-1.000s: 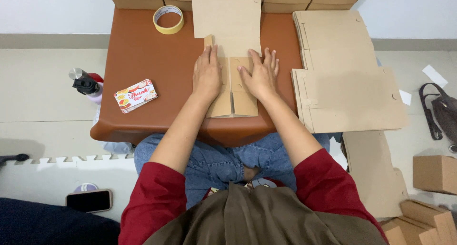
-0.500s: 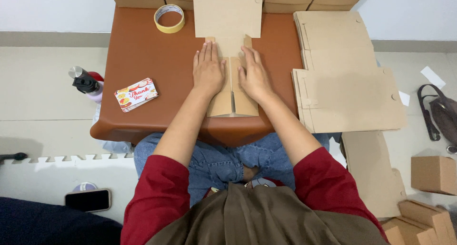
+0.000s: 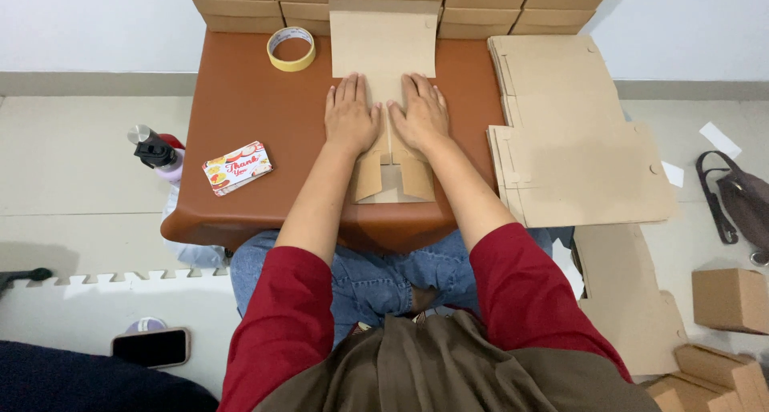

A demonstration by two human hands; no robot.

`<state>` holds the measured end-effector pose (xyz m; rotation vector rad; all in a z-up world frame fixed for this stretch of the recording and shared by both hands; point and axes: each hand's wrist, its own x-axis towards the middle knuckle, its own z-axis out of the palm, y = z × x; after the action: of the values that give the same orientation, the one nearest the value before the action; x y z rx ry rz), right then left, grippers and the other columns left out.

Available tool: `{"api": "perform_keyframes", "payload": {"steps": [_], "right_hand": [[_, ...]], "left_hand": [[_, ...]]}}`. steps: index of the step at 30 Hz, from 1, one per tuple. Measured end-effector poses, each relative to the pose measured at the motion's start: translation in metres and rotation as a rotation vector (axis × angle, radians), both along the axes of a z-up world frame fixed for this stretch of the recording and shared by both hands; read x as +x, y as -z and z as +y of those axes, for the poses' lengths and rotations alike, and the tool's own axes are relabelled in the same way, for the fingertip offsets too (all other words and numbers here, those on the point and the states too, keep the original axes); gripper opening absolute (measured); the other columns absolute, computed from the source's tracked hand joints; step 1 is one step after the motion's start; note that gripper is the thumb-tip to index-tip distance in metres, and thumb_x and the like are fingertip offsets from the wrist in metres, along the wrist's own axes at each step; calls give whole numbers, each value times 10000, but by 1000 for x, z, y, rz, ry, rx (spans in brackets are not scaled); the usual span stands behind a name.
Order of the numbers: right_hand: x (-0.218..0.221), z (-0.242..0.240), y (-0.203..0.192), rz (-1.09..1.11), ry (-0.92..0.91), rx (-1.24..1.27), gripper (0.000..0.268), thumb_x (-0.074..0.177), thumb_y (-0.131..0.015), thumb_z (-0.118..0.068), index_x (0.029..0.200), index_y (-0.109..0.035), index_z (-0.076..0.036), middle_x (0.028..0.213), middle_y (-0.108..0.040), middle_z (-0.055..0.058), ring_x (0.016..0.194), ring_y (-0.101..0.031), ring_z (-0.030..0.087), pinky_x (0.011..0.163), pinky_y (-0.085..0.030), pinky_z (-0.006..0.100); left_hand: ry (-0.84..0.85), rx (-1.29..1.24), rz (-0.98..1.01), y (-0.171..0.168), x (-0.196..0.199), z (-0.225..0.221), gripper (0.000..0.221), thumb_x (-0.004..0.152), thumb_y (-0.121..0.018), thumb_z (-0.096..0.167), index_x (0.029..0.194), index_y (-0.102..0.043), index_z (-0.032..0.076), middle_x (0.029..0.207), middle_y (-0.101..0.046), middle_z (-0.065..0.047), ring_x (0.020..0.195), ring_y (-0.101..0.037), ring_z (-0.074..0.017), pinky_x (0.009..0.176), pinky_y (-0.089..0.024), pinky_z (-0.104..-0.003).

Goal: Assembling a cardboard box from a flat template by folding along scored lines and tucking flaps.

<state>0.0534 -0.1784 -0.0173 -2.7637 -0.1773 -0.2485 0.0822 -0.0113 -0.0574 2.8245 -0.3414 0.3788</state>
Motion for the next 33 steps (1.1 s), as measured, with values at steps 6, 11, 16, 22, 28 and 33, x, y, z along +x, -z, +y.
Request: {"api": "perform_keyframes", "payload": {"steps": [6, 11, 16, 22, 28, 33], "right_hand": [[-43, -4, -8, 0, -60, -38, 636, 988, -533, -453, 1492, -469, -71, 1525, -432, 159, 1470, -369, 325, 1211, -253, 512], [-136, 1, -32, -67, -74, -15, 509, 1058, -408, -317, 1485, -484, -48, 1436, -555, 212, 1389, -484, 336, 1163, -295, 535], [-140, -14, 2, -359, 29, 51, 330, 981, -586, -140, 1292, -680, -199, 1032, -767, -1, 1041, -711, 154, 1023, -424, 357], [-132, -10, -4, -157, 193, 52, 507, 980, -622, -313, 1441, -526, -126, 1419, -494, 198, 1397, -423, 362, 1124, -282, 528], [-128, -13, -4, -111, 154, 167, 454, 989, -632, -235, 1427, -539, -155, 1395, -513, 146, 1396, -444, 335, 1148, -286, 542], [-124, -10, -1, -164, 92, 308, 504, 936, -669, -125, 1423, -549, -182, 1274, -553, 153, 1341, -474, 395, 1066, -376, 541]], "left_hand": [[10, -4, 32, -19, -53, -1, 655, 993, -472, 419, 1500, -423, 8, 1532, -418, -171, 1459, -340, -294, 1216, -176, -498], [18, -146, -71, -23, -125, 13, 409, 1023, -473, 330, 1315, -616, 82, 1326, -555, -82, 1287, -488, -239, 1179, -259, -454], [-146, -362, -149, -51, -162, 11, 144, 891, -730, 258, 1003, -794, 194, 1422, -481, -94, 1291, -444, -358, 1063, -371, -487], [-214, -405, -2, -47, -155, 9, 167, 927, -705, 210, 1090, -684, 239, 1464, -468, -165, 1449, -367, -334, 1176, -194, -530], [-147, -531, -1, -54, -155, 7, 215, 905, -705, 84, 1078, -686, 209, 1414, -455, -120, 1369, -456, -335, 1131, -321, -480], [-49, -722, -51, -54, -151, 4, 374, 849, -691, -88, 1135, -676, 152, 1485, -369, -201, 1352, -466, -393, 1099, -392, -526]]}}
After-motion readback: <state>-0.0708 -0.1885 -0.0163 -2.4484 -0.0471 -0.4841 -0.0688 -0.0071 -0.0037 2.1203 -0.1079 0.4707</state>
